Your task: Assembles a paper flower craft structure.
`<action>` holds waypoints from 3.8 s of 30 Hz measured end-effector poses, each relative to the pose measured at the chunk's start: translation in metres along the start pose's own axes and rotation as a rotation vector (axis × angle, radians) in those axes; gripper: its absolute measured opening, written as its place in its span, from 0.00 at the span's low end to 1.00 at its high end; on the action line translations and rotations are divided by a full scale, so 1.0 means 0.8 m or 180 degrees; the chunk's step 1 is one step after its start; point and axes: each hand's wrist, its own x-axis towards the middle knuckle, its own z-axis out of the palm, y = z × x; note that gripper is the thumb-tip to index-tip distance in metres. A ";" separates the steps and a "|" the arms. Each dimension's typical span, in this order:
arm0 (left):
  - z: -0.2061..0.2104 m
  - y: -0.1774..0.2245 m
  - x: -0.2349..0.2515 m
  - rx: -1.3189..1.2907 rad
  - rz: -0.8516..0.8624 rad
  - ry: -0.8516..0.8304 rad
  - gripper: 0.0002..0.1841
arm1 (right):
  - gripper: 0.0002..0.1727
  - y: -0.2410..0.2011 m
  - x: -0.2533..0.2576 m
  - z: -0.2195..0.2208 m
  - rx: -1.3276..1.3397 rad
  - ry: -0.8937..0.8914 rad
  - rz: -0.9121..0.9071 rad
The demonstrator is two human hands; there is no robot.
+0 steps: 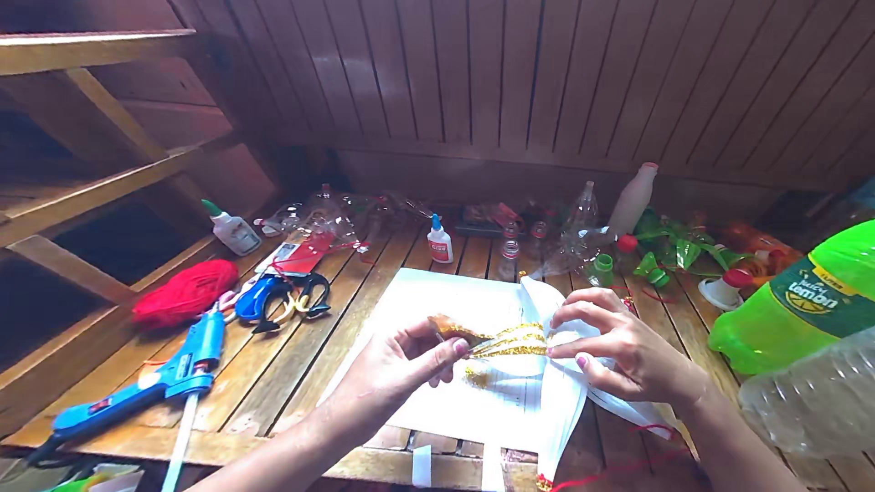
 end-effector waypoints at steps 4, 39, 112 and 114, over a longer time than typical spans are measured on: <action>0.000 -0.001 0.000 0.0006 0.0022 -0.0017 0.04 | 0.23 0.001 0.000 0.001 -0.0017 -0.0041 -0.0003; -0.001 -0.002 0.002 -0.0027 0.0038 -0.0071 0.03 | 0.22 0.002 0.000 0.005 -0.0006 0.0039 0.0001; -0.002 0.005 0.002 -0.0007 -0.0017 -0.0096 0.04 | 0.33 -0.013 0.001 0.011 -0.0474 -0.0300 -0.0011; -0.003 0.005 0.002 -0.0025 -0.0012 -0.0112 0.04 | 0.33 -0.014 0.002 0.011 -0.0451 -0.0304 -0.0014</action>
